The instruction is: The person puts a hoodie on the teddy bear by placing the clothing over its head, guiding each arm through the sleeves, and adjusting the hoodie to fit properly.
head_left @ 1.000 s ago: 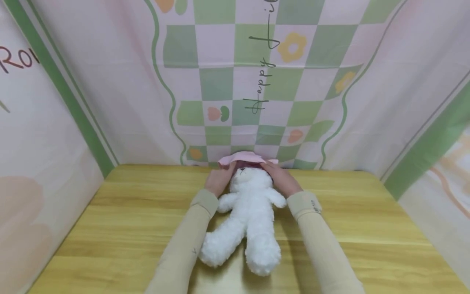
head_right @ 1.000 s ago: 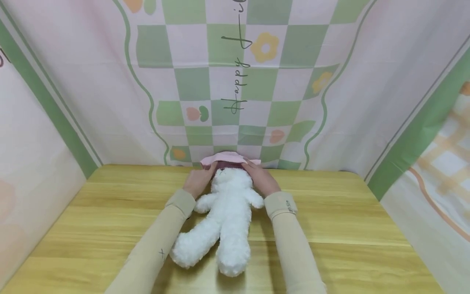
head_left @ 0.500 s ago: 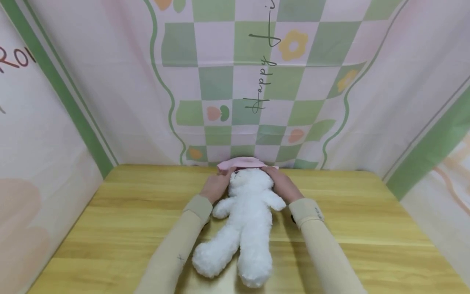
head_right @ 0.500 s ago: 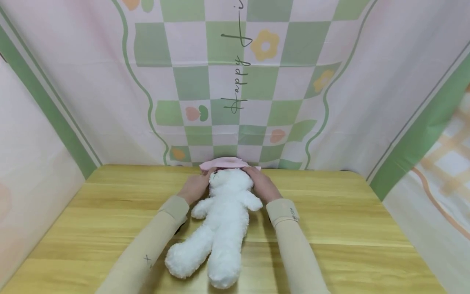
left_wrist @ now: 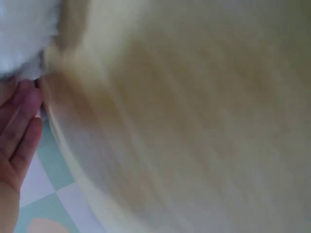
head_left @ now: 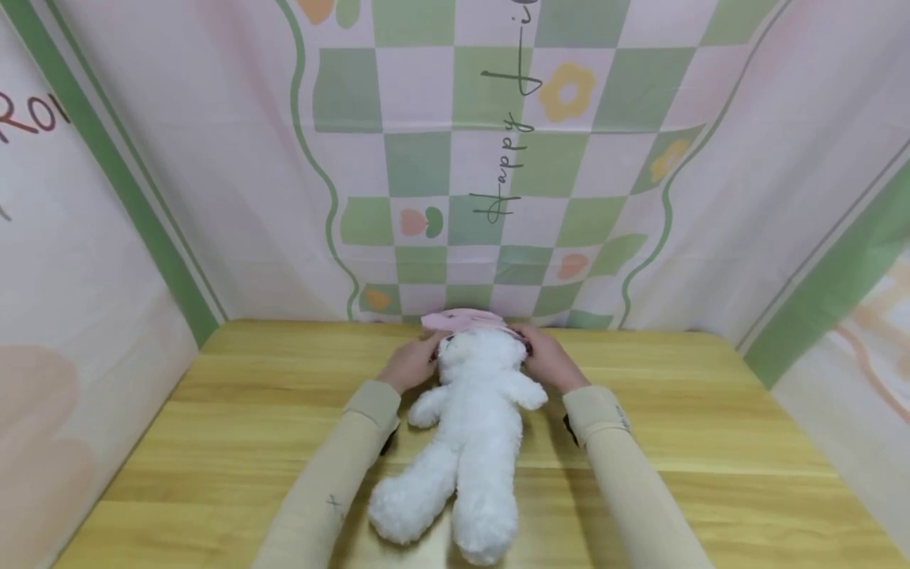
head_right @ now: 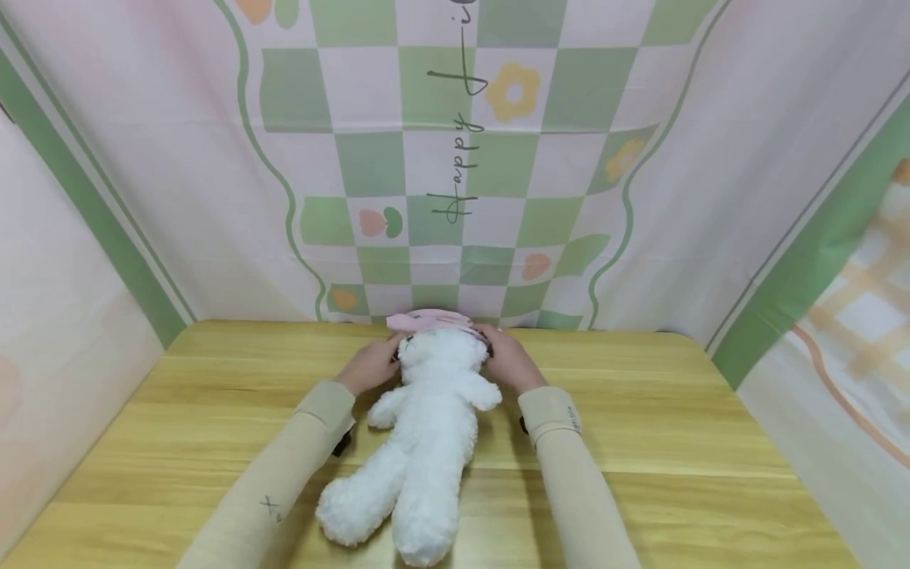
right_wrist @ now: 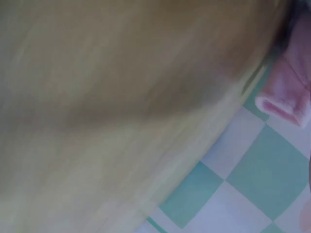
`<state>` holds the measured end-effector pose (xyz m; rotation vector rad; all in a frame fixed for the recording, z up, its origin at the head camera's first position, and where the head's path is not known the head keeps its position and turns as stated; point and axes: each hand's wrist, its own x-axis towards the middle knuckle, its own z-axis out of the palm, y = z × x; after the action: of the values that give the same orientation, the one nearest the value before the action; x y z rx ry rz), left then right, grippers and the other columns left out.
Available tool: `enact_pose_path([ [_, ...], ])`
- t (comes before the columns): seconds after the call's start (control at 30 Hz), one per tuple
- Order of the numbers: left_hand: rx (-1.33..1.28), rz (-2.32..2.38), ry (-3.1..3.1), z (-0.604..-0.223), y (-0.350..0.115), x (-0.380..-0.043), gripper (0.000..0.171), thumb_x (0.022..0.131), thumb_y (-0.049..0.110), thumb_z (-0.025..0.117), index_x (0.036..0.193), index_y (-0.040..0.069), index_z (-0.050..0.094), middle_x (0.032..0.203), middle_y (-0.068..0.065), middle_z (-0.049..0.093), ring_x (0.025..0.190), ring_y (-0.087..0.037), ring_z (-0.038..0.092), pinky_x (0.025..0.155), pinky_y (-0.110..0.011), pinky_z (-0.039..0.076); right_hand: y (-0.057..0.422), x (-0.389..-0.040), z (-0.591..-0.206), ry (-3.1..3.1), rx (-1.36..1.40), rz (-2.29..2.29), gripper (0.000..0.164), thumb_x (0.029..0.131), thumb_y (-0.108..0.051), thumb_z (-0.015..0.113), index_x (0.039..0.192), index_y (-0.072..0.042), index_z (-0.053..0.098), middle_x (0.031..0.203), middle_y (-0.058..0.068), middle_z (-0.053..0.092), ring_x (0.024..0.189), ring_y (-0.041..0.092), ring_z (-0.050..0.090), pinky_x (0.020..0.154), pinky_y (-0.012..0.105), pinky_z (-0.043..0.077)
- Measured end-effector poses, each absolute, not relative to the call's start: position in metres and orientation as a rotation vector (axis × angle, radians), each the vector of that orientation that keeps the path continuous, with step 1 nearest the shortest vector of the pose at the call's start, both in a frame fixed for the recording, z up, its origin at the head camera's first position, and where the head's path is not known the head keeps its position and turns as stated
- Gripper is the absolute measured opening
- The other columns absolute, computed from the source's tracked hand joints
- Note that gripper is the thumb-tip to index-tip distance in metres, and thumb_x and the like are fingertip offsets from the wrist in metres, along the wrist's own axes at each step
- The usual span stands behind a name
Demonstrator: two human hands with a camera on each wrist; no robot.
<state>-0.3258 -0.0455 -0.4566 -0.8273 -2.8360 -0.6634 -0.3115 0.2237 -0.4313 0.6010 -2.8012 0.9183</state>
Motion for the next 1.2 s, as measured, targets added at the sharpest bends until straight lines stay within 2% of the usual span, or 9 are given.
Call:
enact_pose_path([
  [0.13,-0.787,-0.815,-2.932,-0.452,-0.049,-0.326,0.065,0.082,0.015,0.062,0.144,0.021,0.042,0.112,-0.011,0.056,0.077,-0.019,0.054,0.065,-0.032,0.047,0.228,-0.31,-0.427,-2.85,0.648,1.028,0.056,0.078,-0.002,0.055,0.134,-0.003,0.05,0.119,0.021,0.062,0.104,0.033,0.061,0.087,0.045,0.052],
  [0.23,-0.766,-1.004,-2.963,-0.444,-0.05,-0.324,0.072,0.077,0.017,0.066,0.145,0.014,0.042,0.127,-0.016,0.042,0.099,-0.026,0.051,0.082,-0.037,0.048,0.23,-0.308,-0.421,-2.896,0.702,1.084,0.062,0.077,-0.006,0.055,0.138,0.0,0.045,0.124,0.022,0.058,0.107,0.033,0.058,0.086,0.043,0.05],
  [0.37,-0.792,-1.221,-2.976,-0.437,-0.05,-0.32,0.075,0.08,0.024,0.063,0.146,0.004,0.035,0.147,-0.021,0.028,0.133,-0.033,0.035,0.11,-0.047,0.036,0.232,-0.304,-0.409,-2.97,0.792,1.272,0.064,0.086,-0.013,0.054,0.144,0.004,0.034,0.141,0.028,0.043,0.125,0.042,0.047,0.101,0.051,0.044],
  [0.5,-0.835,-1.463,-2.972,-0.433,-0.049,-0.317,0.075,0.086,0.029,0.06,0.15,0.009,0.027,0.157,-0.014,0.023,0.144,-0.032,0.027,0.115,-0.049,0.03,0.233,-0.303,-0.399,-3.074,0.769,1.48,0.069,0.094,-0.024,0.053,0.15,0.001,0.022,0.153,0.027,0.026,0.14,0.044,0.029,0.113,0.056,0.03],
  [0.63,-0.876,-1.648,-2.896,-0.433,-0.047,-0.317,0.065,0.091,0.028,0.062,0.147,0.014,0.033,0.149,-0.01,0.037,0.135,-0.026,0.041,0.111,-0.043,0.038,0.232,-0.303,-0.395,-3.119,0.731,1.478,0.073,0.094,-0.031,0.057,0.15,-0.001,0.022,0.153,0.026,0.028,0.14,0.042,0.03,0.114,0.054,0.03],
  [0.8,-0.781,-1.575,-2.883,-0.434,-0.04,-0.313,0.045,0.09,0.031,0.064,0.127,0.01,0.048,0.122,-0.01,0.054,0.107,-0.019,0.055,0.09,-0.033,0.049,0.23,-0.304,-0.399,-3.103,0.69,1.383,0.069,0.092,-0.028,0.06,0.146,0.003,0.031,0.143,0.027,0.041,0.129,0.042,0.044,0.105,0.051,0.042],
  [1.0,-0.747,-1.518,-2.777,-0.43,-0.031,-0.304,0.034,0.089,0.021,0.066,0.112,0.004,0.049,0.098,-0.009,0.049,0.084,-0.016,0.047,0.071,-0.025,0.041,0.227,-0.305,-0.405,-3.042,0.629,1.302,0.056,0.09,-0.022,0.062,0.135,0.005,0.042,0.13,0.026,0.05,0.119,0.039,0.051,0.098,0.048,0.047],
  [1.1,-0.722,-1.446,-2.746,-0.432,-0.029,-0.302,0.033,0.087,0.02,0.067,0.108,0.004,0.047,0.091,-0.007,0.045,0.079,-0.016,0.043,0.068,-0.026,0.038,0.225,-0.304,-0.408,-2.996,0.618,1.223,0.044,0.09,-0.017,0.062,0.125,0.006,0.048,0.121,0.024,0.054,0.111,0.036,0.054,0.093,0.045,0.048],
  [1.2,-0.696,-1.36,-2.719,-0.44,-0.027,-0.305,0.033,0.086,0.021,0.067,0.106,0.005,0.046,0.089,-0.005,0.044,0.078,-0.015,0.043,0.068,-0.026,0.038,0.221,-0.304,-0.41,-2.941,0.609,1.147,0.029,0.09,-0.013,0.063,0.112,0.003,0.053,0.104,0.018,0.054,0.095,0.028,0.054,0.082,0.037,0.047],
])
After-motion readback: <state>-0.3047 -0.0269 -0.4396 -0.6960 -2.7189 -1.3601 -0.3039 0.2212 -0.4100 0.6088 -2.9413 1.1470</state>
